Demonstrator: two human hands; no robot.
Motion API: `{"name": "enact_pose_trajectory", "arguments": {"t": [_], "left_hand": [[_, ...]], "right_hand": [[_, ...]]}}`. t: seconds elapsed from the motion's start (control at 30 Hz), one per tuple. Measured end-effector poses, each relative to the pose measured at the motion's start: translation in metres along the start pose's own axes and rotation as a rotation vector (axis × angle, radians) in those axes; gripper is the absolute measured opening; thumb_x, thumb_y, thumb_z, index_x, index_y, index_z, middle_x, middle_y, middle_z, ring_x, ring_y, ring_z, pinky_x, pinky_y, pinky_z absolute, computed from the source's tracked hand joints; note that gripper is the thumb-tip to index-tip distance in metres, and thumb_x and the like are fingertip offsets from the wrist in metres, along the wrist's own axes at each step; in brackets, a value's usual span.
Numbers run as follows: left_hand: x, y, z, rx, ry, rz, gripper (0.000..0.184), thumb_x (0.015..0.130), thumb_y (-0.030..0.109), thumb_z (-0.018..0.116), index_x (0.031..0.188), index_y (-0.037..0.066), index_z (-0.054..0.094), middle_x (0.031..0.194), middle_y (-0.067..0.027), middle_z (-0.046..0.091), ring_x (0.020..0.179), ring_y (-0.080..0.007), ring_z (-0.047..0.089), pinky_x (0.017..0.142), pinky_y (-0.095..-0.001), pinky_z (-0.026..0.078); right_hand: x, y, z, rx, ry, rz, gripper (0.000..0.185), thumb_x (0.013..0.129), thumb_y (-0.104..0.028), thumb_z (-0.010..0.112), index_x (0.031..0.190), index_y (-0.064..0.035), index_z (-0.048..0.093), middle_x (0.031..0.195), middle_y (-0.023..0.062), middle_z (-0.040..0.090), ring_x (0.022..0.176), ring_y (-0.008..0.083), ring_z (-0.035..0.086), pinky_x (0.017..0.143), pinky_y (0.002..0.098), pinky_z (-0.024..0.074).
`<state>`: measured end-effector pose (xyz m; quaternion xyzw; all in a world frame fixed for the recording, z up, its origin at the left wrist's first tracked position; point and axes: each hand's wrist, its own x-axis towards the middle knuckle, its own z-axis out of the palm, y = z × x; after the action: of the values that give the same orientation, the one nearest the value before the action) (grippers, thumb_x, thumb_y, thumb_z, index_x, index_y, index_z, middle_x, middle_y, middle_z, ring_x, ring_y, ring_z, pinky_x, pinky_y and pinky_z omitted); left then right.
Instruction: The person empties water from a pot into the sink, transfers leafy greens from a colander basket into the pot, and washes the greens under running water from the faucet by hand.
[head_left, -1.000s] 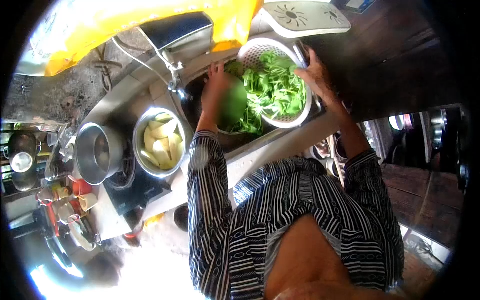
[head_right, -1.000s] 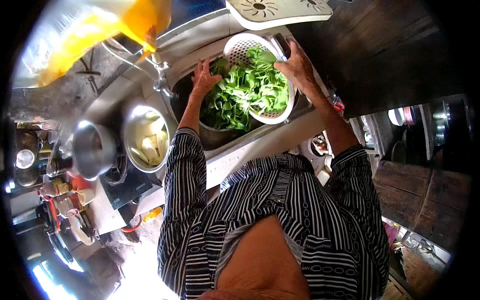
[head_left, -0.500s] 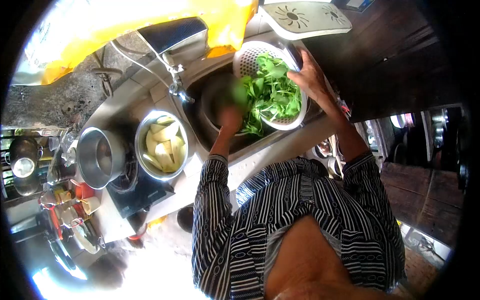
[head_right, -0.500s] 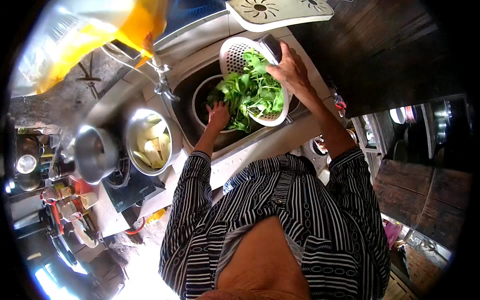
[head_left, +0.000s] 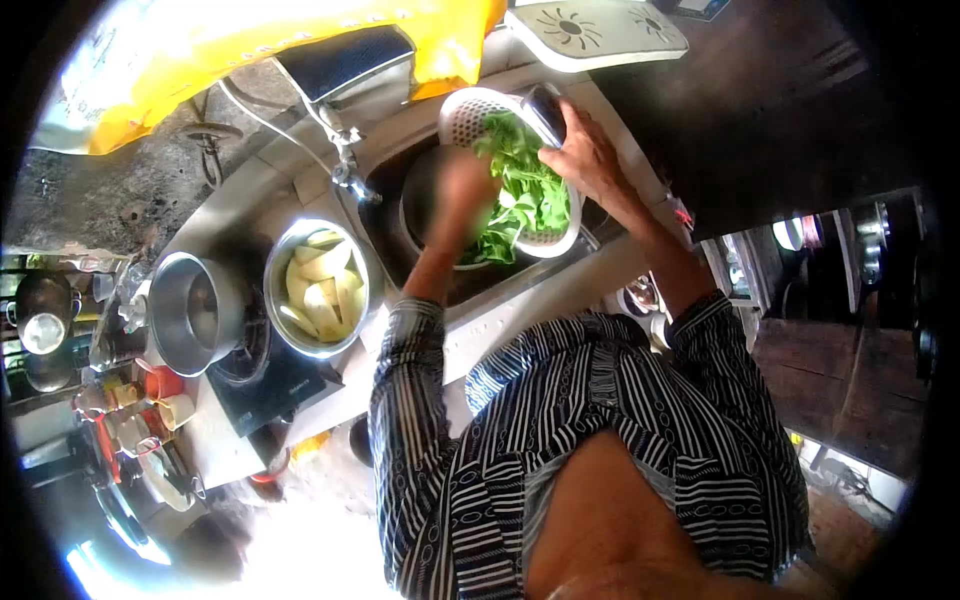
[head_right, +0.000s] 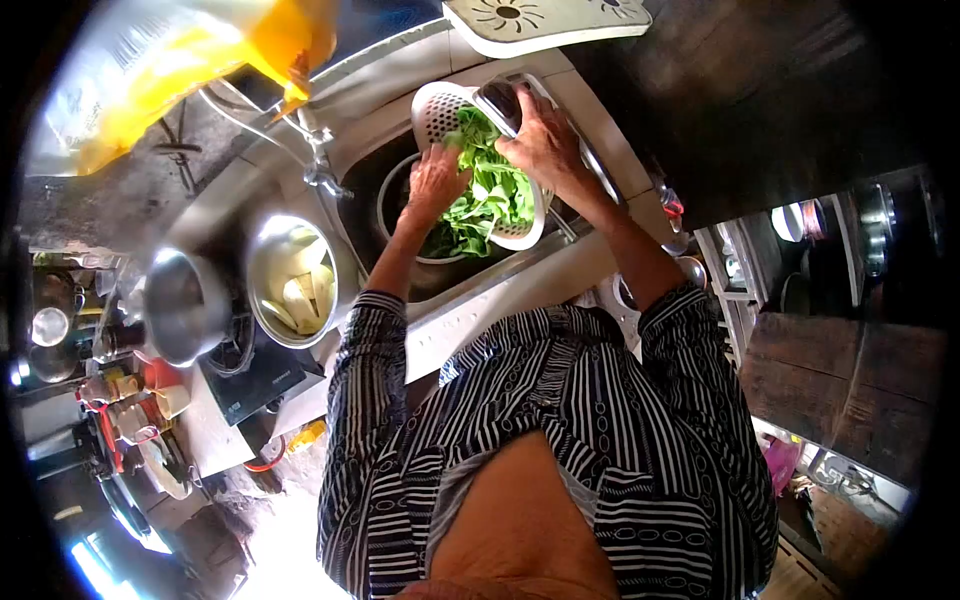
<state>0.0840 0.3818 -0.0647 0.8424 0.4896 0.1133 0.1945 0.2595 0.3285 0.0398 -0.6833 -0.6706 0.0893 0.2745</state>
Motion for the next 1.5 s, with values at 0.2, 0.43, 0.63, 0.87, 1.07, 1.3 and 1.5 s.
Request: {"name": "enact_pose_trajectory", "arguments": {"t": [0.2,0.43,0.63,0.87,1.07,1.3,1.5], "left_hand": [[0.057,0.021,0.062,-0.334,0.137,-0.093,0.109,0.051,0.055,0.069,0.134,0.014,0.011,0.130,-0.0289,0.019,0.117,-0.0448,0.026,0.095,-0.0485,0.027],[0.018,0.063,0.076,-0.421,0.169,-0.060,0.094,0.051,0.033,0.074,0.128,0.019,0.024,0.125,-0.0222,0.027,0.114,-0.0428,0.026,0.091,-0.0524,0.029],[0.022,0.049,0.087,-0.251,0.261,-0.014,0.053,0.059,0.024,0.069,0.105,0.010,0.047,0.105,-0.0126,0.046,0.100,-0.0307,0.043,0.082,-0.0420,0.040],[0.000,-0.009,0.037,-0.203,0.575,-0.046,0.037,0.057,0.013,0.067,0.088,0.005,0.051,0.086,-0.0120,0.053,0.081,-0.0313,0.052,0.069,-0.0390,0.045],[-0.046,-0.047,0.010,0.149,0.454,-0.025,0.028,0.062,0.003,0.057,0.089,0.004,0.051,0.091,-0.0118,0.049,0.087,-0.0299,0.047,0.073,-0.0394,0.043],[-0.065,-0.064,0.082,0.504,-0.008,-0.123,0.028,0.072,0.007,0.056,0.098,0.006,0.047,0.098,-0.0131,0.043,0.095,-0.0283,0.043,0.076,-0.0496,0.038],[-0.051,-0.084,0.100,0.393,-0.179,-0.220,0.043,0.078,0.012,0.051,0.118,0.006,0.036,0.114,-0.0191,0.037,0.108,-0.0345,0.034,0.087,-0.0548,0.030]], "right_hand": [[0.001,0.002,0.005,-0.011,-0.019,-0.046,0.069,0.063,-0.026,0.063,0.122,-0.0043,0.032,0.109,0.0199,0.047,0.097,0.0369,0.047,0.084,0.0419,0.0385],[0.001,0.003,0.004,-0.031,-0.036,0.011,0.070,0.063,-0.023,0.063,0.123,-0.0053,0.031,0.111,0.0194,0.046,0.101,0.0364,0.045,0.085,0.0421,0.0383],[0.002,0.001,-0.002,-0.041,-0.098,0.044,0.069,0.065,-0.022,0.063,0.123,-0.0045,0.030,0.110,0.0203,0.046,0.100,0.0346,0.046,0.086,0.0386,0.0370],[0.009,0.007,-0.014,0.019,-0.198,0.255,0.077,0.061,-0.024,0.062,0.124,0.0034,0.027,0.112,0.0257,0.046,0.104,0.0321,0.047,0.088,0.0334,0.0370],[0.018,0.024,-0.025,0.125,-0.126,0.289,0.074,0.060,-0.029,0.064,0.121,-0.0022,0.032,0.110,0.0202,0.049,0.101,0.0311,0.049,0.086,0.0354,0.0389],[0.022,0.055,-0.044,0.271,-0.016,0.242,0.077,0.060,-0.027,0.063,0.124,-0.0026,0.029,0.107,0.0229,0.050,0.097,0.0318,0.051,0.085,0.0356,0.0394],[0.009,0.066,-0.068,0.403,-0.030,0.357,0.079,0.057,-0.023,0.063,0.125,-0.0033,0.029,0.110,0.0207,0.049,0.098,0.0292,0.050,0.085,0.0362,0.0388]]}}
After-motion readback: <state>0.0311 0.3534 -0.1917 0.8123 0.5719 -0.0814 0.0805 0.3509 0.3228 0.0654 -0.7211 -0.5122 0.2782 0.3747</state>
